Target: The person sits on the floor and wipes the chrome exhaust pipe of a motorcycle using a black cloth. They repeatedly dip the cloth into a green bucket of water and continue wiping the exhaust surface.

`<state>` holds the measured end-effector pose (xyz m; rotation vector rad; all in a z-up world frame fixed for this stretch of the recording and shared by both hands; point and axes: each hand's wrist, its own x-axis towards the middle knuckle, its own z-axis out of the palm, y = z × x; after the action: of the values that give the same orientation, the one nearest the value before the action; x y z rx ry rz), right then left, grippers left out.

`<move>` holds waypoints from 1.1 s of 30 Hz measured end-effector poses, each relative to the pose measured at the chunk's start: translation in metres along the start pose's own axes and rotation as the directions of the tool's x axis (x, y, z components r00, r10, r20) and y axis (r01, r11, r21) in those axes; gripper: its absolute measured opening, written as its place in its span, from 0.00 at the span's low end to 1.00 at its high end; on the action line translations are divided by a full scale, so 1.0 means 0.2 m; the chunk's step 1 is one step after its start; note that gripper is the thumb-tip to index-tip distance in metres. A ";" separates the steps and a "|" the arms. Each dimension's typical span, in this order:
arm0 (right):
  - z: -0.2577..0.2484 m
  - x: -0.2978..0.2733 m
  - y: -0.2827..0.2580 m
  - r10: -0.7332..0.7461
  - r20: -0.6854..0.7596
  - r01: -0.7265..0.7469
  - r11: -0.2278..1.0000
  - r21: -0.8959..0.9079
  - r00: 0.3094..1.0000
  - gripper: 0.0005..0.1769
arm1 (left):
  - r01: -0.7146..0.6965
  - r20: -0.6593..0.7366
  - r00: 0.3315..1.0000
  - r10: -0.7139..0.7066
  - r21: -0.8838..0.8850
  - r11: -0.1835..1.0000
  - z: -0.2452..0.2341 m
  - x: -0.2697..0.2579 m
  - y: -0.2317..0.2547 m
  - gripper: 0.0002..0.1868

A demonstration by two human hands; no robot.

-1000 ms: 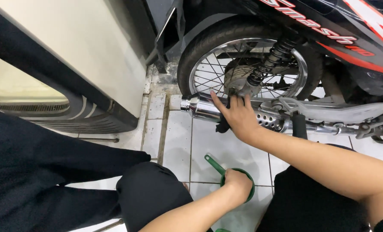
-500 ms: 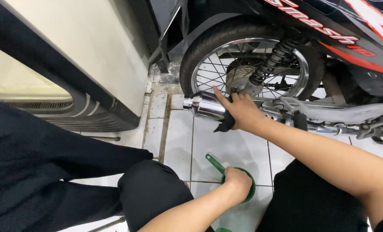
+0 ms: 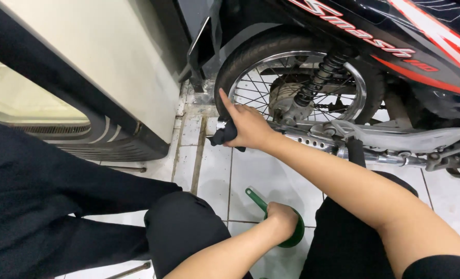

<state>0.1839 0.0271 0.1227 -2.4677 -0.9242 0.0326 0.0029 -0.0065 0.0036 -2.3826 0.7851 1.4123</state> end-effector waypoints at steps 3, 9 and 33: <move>-0.05 -0.05 0.00 0.172 0.123 -0.178 0.983 0.035 0.977 0.86 | 0.024 0.004 1.000 -0.024 0.012 1.000 0.05 0.07 -0.02 0.18; -0.25 -0.20 0.15 0.499 0.435 -0.379 0.862 -0.335 0.750 0.87 | -0.033 -0.032 0.999 0.036 0.096 0.995 0.04 -0.07 -0.03 0.12; -0.25 -0.36 0.34 0.042 0.017 -0.044 0.990 0.133 0.999 0.33 | -0.077 -0.071 0.994 0.086 0.129 0.989 0.00 -0.18 0.00 0.13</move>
<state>0.1793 -0.0844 0.1248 -2.3659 -0.8470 0.1233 -0.0114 0.0062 0.0352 -2.3438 0.9720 1.2667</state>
